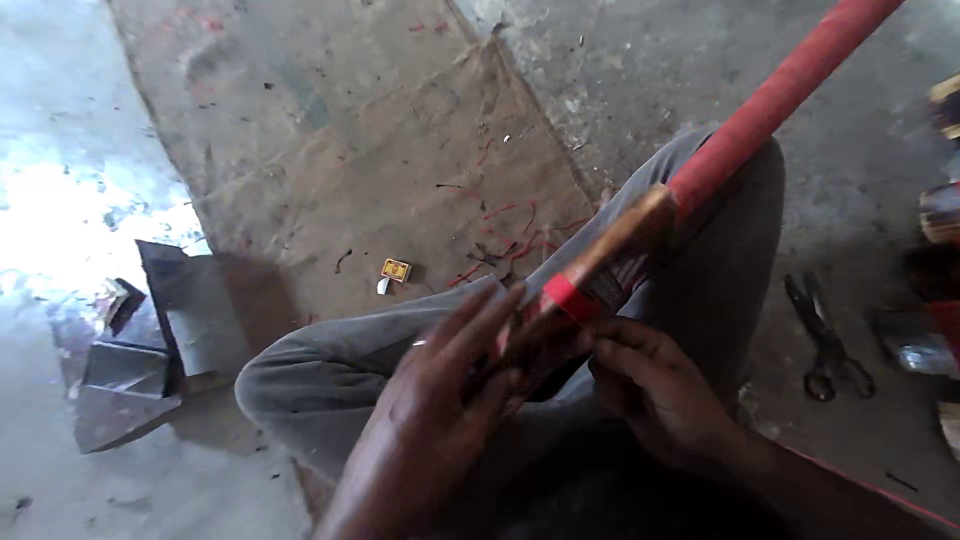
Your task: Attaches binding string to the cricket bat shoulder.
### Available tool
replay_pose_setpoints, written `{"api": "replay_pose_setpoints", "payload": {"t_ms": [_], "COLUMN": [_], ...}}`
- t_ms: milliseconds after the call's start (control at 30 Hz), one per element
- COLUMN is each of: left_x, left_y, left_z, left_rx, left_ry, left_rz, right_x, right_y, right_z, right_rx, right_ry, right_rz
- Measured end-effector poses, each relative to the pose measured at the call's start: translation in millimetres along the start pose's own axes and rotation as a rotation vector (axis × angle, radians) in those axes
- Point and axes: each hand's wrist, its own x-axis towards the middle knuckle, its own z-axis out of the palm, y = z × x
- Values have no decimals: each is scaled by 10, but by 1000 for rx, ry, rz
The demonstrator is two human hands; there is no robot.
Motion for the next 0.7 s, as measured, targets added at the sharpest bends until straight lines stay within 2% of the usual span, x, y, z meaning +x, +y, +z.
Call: {"api": "replay_pose_setpoints", "payload": {"t_ms": [67,100,200,367,533,600,700], "left_x": [-53,-75,-75,0,42,64,71], "left_y": [80,115,97,24,9,14,8], "left_z": [249,415,877,890,720,640,582], "left_rx": [359,498,711,629,557,512,498], "left_ry": [291,362,392,338,279,258,227], "left_rz": [16,10,-58,-17,10,38,58], "right_x": [61,70,1,-294,-370,-367,-397], "right_y": [10,12,62,286,288,227,138], "right_z": [16,26,-12,-330,-354,-334,-301], "right_rx": [-44,-58,-109,-80,-39,-104,-365], "right_ry": [37,47,108,194,160,120,73], "right_rz": [24,29,49,99,73,28,-142]}}
